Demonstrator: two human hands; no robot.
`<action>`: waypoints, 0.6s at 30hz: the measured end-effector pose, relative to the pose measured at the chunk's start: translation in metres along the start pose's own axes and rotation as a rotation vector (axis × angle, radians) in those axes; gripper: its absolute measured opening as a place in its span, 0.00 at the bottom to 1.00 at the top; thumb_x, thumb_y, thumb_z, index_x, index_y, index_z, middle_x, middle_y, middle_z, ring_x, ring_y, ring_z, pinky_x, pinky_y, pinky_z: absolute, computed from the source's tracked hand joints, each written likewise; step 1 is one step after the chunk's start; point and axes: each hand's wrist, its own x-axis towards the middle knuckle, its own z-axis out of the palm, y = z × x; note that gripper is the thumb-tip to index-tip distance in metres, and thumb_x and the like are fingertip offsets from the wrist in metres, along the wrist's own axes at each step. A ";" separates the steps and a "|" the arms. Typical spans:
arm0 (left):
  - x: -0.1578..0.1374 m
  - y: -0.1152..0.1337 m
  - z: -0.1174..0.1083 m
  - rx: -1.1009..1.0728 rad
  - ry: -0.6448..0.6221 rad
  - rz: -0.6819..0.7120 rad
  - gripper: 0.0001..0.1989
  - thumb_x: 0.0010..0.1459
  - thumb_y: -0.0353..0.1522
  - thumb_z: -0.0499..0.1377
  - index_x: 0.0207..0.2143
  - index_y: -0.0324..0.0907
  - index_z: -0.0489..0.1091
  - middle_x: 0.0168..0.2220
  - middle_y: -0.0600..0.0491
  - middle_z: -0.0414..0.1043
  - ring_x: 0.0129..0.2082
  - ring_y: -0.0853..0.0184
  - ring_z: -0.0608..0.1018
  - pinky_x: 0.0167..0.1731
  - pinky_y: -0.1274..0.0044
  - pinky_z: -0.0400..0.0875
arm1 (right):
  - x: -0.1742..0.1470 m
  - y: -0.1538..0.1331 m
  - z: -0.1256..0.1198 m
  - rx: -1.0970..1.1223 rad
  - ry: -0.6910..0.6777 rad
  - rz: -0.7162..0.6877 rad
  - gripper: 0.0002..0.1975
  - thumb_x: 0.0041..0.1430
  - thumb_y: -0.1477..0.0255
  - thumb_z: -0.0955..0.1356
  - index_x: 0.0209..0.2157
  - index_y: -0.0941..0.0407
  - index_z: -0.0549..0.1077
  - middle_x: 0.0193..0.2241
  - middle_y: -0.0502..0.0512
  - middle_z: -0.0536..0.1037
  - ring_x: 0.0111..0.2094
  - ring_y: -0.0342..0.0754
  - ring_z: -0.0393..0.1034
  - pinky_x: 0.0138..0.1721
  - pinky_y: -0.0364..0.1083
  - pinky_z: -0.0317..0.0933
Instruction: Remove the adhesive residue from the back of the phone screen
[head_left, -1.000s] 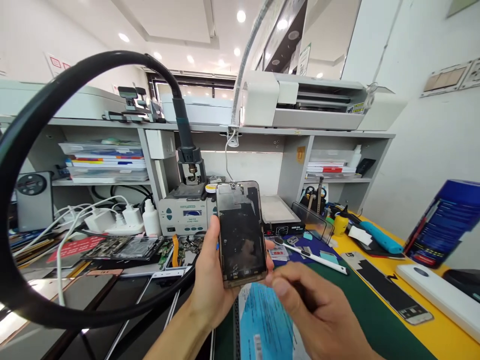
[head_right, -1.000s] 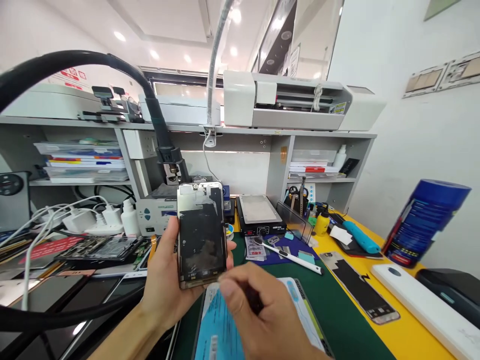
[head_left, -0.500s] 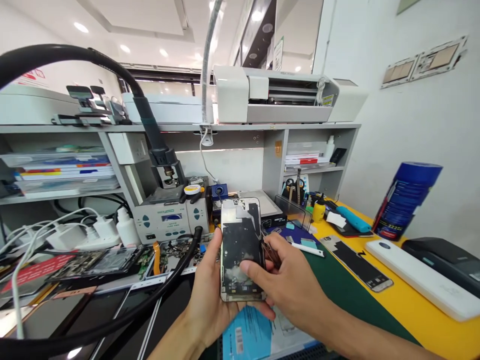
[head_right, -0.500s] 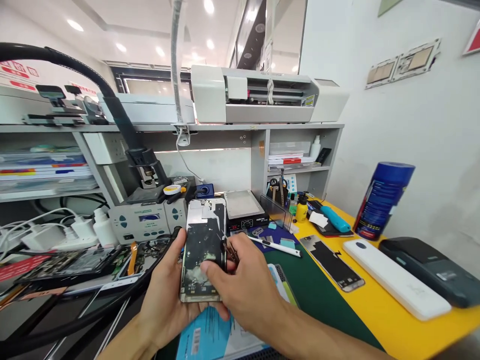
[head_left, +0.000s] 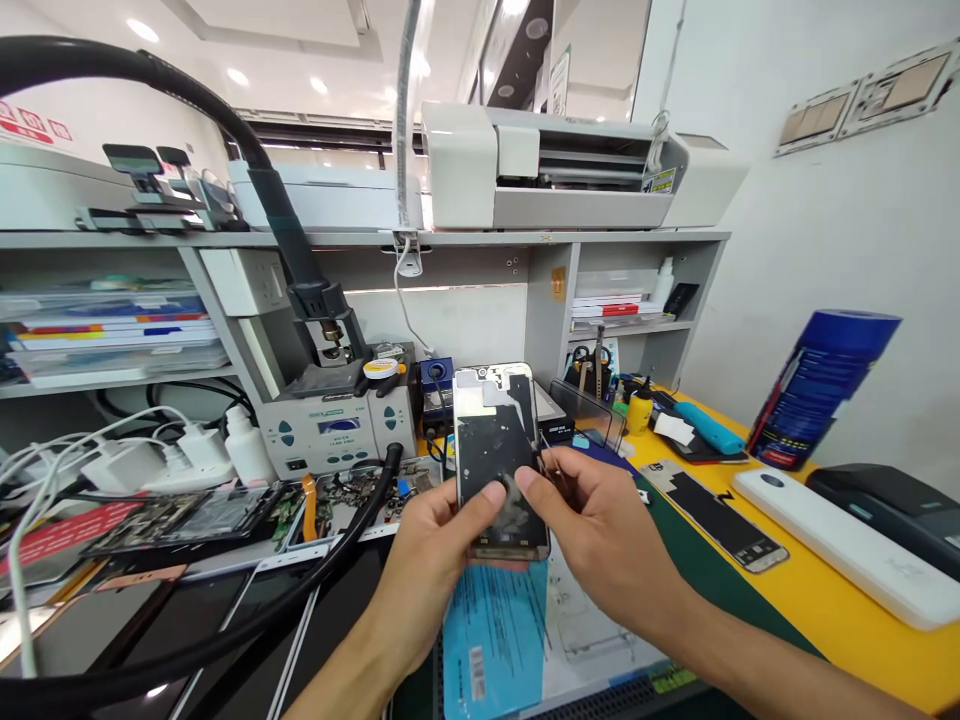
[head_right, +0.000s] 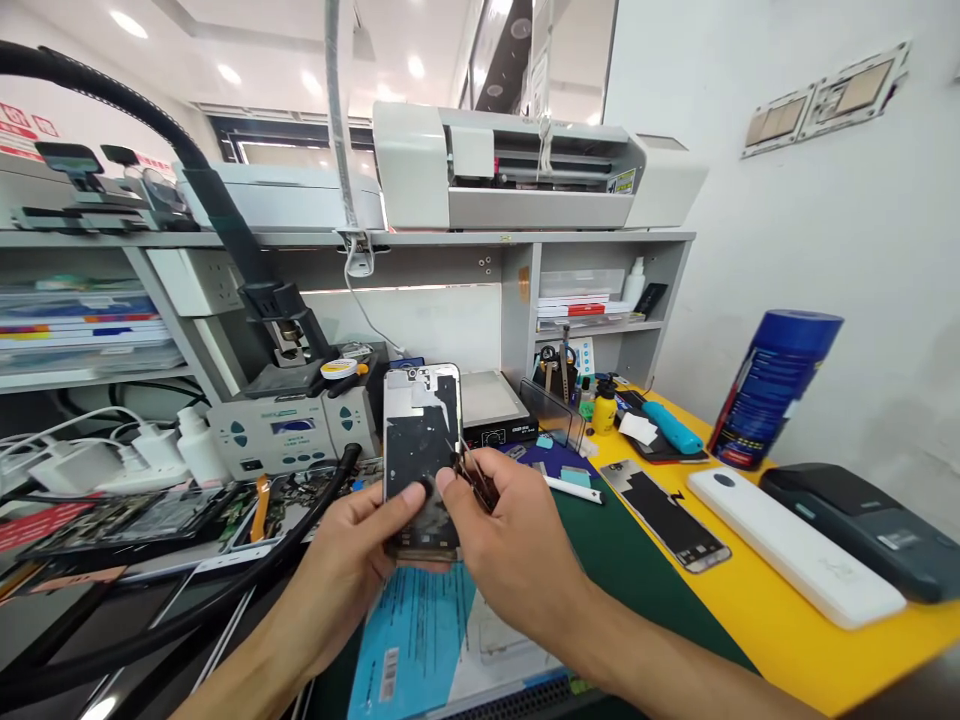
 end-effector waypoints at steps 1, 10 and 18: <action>0.000 0.000 0.000 0.031 0.016 0.036 0.20 0.59 0.43 0.75 0.45 0.37 0.82 0.38 0.46 0.85 0.35 0.59 0.86 0.36 0.72 0.83 | 0.001 0.000 -0.001 0.010 0.005 0.003 0.19 0.70 0.58 0.67 0.27 0.52 0.64 0.25 0.45 0.62 0.27 0.44 0.54 0.26 0.44 0.53; -0.002 0.005 0.003 0.155 -0.037 0.104 0.21 0.56 0.42 0.78 0.46 0.39 0.82 0.45 0.45 0.85 0.38 0.60 0.85 0.34 0.70 0.87 | -0.001 0.004 -0.002 0.071 0.019 0.027 0.18 0.72 0.56 0.67 0.32 0.55 0.70 0.28 0.48 0.69 0.30 0.46 0.60 0.30 0.45 0.59; -0.001 0.002 0.005 0.199 0.003 0.129 0.23 0.55 0.45 0.77 0.44 0.38 0.81 0.41 0.46 0.85 0.34 0.62 0.84 0.29 0.73 0.85 | -0.004 0.005 -0.002 0.103 0.002 0.010 0.18 0.71 0.58 0.69 0.30 0.54 0.69 0.27 0.47 0.68 0.29 0.45 0.60 0.29 0.44 0.59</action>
